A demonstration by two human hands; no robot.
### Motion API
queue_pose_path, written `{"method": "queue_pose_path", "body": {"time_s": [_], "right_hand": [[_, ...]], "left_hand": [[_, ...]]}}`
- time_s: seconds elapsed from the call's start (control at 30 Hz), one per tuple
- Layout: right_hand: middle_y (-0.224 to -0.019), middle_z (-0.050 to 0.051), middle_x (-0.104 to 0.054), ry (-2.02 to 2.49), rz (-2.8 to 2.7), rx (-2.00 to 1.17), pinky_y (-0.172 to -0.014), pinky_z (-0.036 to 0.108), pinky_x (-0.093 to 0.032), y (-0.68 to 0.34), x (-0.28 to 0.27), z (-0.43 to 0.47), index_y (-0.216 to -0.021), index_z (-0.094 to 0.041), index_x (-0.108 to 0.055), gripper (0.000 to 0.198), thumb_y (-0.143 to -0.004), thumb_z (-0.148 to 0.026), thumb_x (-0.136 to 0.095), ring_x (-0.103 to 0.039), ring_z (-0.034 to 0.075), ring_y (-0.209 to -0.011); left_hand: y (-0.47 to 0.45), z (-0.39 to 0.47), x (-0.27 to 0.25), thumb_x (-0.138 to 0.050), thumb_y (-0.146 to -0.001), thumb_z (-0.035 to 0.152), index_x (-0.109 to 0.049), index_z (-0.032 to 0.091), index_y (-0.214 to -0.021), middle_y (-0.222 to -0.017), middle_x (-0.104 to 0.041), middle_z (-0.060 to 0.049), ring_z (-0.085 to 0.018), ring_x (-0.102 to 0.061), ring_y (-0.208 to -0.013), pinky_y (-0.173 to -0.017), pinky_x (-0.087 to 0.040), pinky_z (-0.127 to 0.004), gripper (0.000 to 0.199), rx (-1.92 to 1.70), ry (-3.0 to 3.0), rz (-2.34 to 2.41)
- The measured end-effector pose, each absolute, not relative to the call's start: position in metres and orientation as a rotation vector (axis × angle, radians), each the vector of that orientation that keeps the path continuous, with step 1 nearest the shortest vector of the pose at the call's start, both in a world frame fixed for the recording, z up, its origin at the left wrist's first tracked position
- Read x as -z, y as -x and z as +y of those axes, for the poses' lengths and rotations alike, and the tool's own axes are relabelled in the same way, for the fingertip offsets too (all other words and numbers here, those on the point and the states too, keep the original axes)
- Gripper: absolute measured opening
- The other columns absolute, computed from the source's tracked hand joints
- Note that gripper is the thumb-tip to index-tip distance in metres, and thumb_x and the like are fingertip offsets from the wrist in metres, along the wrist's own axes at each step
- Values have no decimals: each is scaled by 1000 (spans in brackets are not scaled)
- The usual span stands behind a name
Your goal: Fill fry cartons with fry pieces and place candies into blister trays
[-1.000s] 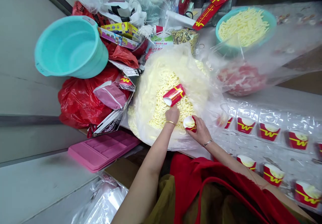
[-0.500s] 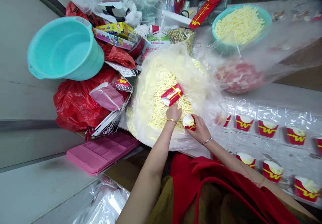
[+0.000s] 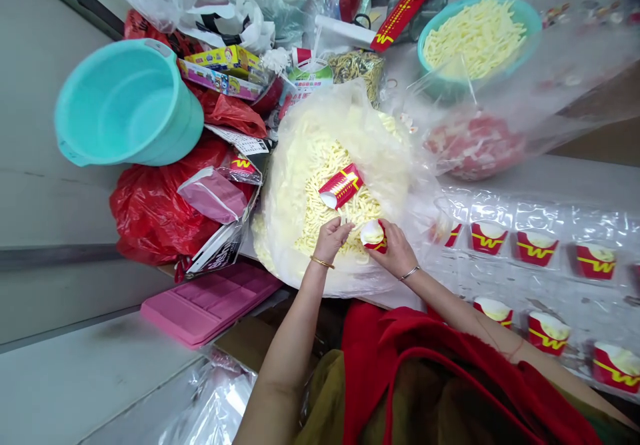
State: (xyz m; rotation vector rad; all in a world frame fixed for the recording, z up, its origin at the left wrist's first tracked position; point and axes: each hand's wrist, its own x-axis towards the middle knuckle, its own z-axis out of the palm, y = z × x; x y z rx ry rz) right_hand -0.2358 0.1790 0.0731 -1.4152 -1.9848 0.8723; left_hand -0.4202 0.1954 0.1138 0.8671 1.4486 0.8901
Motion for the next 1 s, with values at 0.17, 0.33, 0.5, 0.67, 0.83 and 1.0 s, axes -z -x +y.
{"method": "queue_pose_path", "body": {"time_s": [0.17, 0.33, 0.5, 0.67, 0.83, 1.0], "right_hand": [[-118, 16, -50, 1397, -1971, -852, -91, 47, -44, 251, -87, 182, -134, -16, -31, 69, -77, -37, -64, -48, 32, -108], [-116, 14, -51, 1398, -2010, -794, -92, 46, -43, 250, -92, 182, -133, -15, -34, 65, -76, -28, -62, -47, 30, -107], [-117, 16, -51, 1358, -2022, -778, -94, 44, -42, 247, -94, 181, -131, -11, -37, 61, -76, -22, -60, -47, 29, -108], [-117, 14, -53, 1282, -1961, -818, -94, 45, -42, 239, -92, 177, -128, -14, -40, 51, -78, -14, -52, -48, 27, -109], [-120, 13, -52, 1375, -1780, -782, -95, 42, -44, 214, -105, 161, -129, -16, -39, 55, -78, -20, -59, -47, 25, -111], [-117, 8, -55, 1484, -1675, -604, -97, 37, -44, 162, -100, 169, -132, -19, -38, 44, -88, -17, -47, -48, 19, -109]], "left_hand": [[409, 189, -127, -56, -79, 41, -40, 18, -61, -52, -31, 7, -6, -29, -48, -49, -23, -22, 34, -768, -1144, 1544], [404, 189, -153, -57, -80, 40, -56, 18, -74, -67, -51, 1, -13, -47, -66, -63, -34, -26, 23, -353, -1806, 1745], [381, 185, -169, -51, -86, 33, -63, 21, -85, -89, -59, -5, -20, -52, -90, -76, -35, -33, 17, -166, -2102, 1894], [360, 178, -167, -44, -89, 23, -61, 19, -74, -82, -61, -5, -19, -55, -81, -72, -37, -31, 23, -100, -2106, 1769], [332, 167, -178, -45, -89, 28, -55, 17, -107, -96, -63, -6, -17, -58, -83, -74, -41, -28, 23, -456, -1999, 1693], [262, 169, -162, -41, -90, 25, -55, 19, -115, -111, -60, -10, -25, -55, -91, -79, -37, -37, 30, -333, -2358, 1767]]}}
